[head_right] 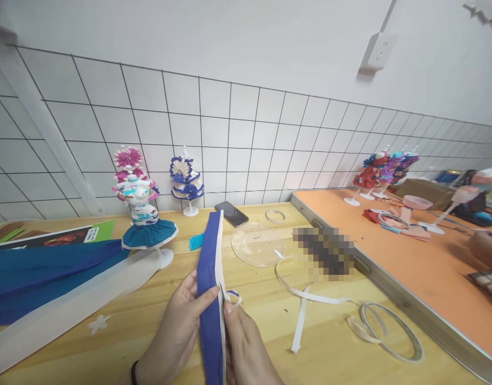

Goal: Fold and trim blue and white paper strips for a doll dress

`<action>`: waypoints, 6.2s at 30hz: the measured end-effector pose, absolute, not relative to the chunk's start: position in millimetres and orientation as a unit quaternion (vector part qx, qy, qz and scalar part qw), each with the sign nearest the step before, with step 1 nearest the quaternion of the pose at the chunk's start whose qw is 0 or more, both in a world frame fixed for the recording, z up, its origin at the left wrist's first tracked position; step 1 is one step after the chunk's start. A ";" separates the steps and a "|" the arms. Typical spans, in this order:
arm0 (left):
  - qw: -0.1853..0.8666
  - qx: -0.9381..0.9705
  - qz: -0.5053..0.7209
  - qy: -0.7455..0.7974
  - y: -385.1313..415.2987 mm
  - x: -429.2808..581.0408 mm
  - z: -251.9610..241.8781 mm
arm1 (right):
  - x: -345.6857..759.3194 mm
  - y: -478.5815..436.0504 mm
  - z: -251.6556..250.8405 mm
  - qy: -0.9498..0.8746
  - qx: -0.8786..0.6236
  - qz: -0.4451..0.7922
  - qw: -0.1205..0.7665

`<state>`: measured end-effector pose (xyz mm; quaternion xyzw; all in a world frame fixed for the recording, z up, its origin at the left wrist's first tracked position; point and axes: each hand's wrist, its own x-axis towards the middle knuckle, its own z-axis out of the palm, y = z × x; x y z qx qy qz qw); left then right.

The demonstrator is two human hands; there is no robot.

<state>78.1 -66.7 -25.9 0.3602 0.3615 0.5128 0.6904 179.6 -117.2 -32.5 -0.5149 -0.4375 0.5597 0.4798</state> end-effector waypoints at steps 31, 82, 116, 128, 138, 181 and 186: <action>0.719 0.320 0.514 0.343 -69.3 76.9 -23.3 | 178.8 -115.1 -28.3 -0.453 -0.538 0.532 0.472; 0.808 0.273 0.425 0.305 -59.1 69.4 -24.4 | 175.2 -114.7 -44.3 -0.367 -0.474 0.636 0.487; 0.638 0.270 0.614 0.378 -36.0 30.7 17.7 | 211.1 -90.9 -36.4 -0.339 -0.527 0.633 0.455; 0.615 0.251 0.626 0.409 -26.6 22.5 16.0 | 246.3 -85.7 -23.6 -0.420 -0.545 0.651 0.320; 0.663 0.250 0.568 0.419 -38.4 38.0 4.1 | 247.2 -73.7 -28.7 -0.403 -0.577 0.473 0.529; 0.695 0.332 0.508 0.385 -54.1 58.7 -33.2 | 220.2 -103.8 -20.4 -0.581 -0.502 0.513 0.384; 0.705 0.334 0.516 0.353 -53.4 57.6 -36.2 | 223.0 -98.2 -34.6 -0.554 -0.479 0.577 0.361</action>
